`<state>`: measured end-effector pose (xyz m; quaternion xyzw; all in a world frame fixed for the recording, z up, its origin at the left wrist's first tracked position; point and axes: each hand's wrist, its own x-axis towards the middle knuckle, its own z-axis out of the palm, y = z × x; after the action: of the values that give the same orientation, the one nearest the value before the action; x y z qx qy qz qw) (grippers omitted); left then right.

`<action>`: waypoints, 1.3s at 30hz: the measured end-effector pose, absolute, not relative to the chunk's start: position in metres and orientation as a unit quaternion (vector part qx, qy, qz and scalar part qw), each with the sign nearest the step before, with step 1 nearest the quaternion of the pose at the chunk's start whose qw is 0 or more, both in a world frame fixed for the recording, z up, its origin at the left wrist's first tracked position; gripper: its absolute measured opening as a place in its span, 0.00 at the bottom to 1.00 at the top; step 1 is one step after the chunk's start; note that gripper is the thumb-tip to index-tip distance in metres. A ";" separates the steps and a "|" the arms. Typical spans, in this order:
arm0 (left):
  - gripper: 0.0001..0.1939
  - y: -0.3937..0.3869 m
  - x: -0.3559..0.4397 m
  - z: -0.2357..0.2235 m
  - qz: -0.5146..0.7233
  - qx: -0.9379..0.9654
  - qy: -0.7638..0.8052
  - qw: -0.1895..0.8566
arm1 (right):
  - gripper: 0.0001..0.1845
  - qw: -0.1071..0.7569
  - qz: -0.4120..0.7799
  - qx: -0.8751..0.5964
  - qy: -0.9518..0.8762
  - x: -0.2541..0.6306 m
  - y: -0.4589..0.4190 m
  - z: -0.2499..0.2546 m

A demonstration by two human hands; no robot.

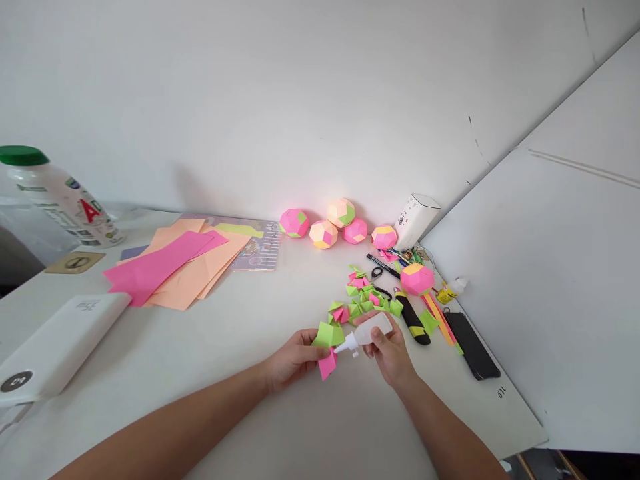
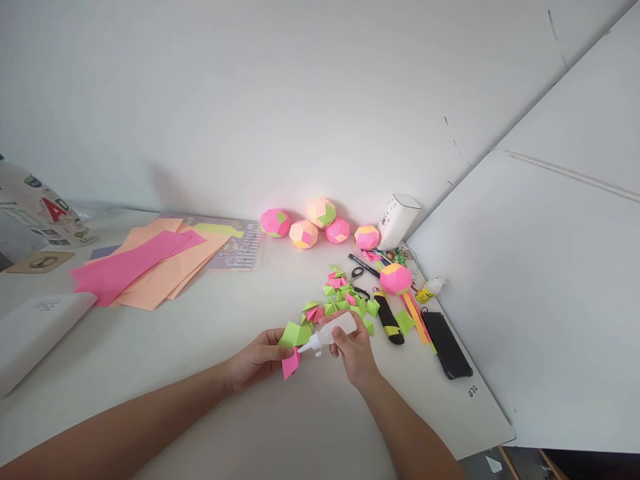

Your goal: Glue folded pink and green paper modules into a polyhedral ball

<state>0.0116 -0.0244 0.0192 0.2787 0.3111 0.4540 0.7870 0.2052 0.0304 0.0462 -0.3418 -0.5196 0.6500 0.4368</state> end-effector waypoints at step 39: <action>0.10 -0.024 0.015 0.017 0.479 0.267 0.308 0.777 | 0.16 0.481 0.641 -0.283 -0.528 0.207 0.030 0.040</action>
<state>0.0149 -0.0236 0.0166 0.2673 0.3080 0.4789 0.7774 0.2074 0.0296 0.0400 -0.2826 -0.5276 0.6408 0.4808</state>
